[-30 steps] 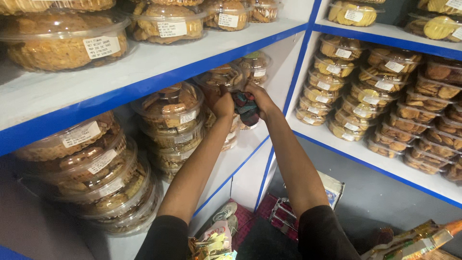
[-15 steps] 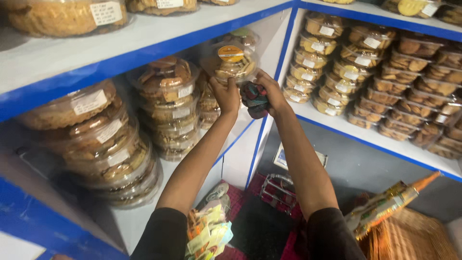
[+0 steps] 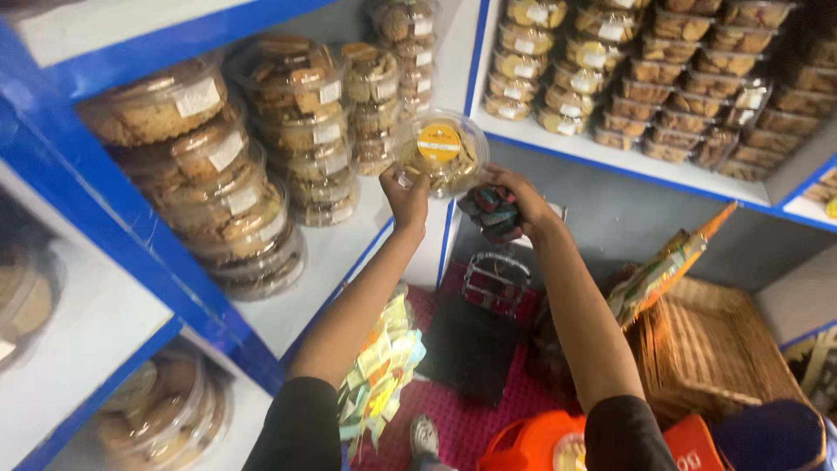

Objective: The person picks up containers of cookies from a shelf, places them onto a scale, and then returns them to the shelf.

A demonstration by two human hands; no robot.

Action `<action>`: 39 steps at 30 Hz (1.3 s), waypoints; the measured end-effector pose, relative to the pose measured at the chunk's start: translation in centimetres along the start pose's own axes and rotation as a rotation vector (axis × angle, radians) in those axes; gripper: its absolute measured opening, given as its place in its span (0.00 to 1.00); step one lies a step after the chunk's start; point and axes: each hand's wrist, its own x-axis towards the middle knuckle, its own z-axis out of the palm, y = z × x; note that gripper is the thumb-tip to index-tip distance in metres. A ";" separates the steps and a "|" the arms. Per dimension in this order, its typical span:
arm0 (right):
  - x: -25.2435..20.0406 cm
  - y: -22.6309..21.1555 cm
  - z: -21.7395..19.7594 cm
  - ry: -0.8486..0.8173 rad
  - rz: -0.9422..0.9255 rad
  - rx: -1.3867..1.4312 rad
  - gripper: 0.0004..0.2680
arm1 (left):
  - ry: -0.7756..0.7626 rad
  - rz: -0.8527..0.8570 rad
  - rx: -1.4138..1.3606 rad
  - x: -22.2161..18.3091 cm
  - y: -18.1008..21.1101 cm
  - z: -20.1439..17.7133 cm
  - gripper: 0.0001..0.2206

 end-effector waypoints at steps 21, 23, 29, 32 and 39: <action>-20.6 8.8 -10.4 0.057 0.271 0.174 0.25 | -0.294 -0.379 0.228 -22.7 1.4 -7.6 0.34; -21.7 10.0 -13.0 0.063 0.283 0.207 0.26 | -0.306 -0.366 0.253 -25.1 -0.5 -7.1 0.35; -27.0 12.3 -21.5 0.070 0.353 0.324 0.25 | -0.349 -0.445 0.799 -33.5 -3.7 -4.5 0.36; -30.3 13.0 -25.6 0.080 0.404 0.387 0.25 | -0.301 -0.389 0.530 -38.2 -5.8 -3.3 0.38; -34.2 18.3 -34.1 0.072 0.480 0.368 0.22 | -0.376 -0.496 0.513 -46.2 -11.0 -2.4 0.36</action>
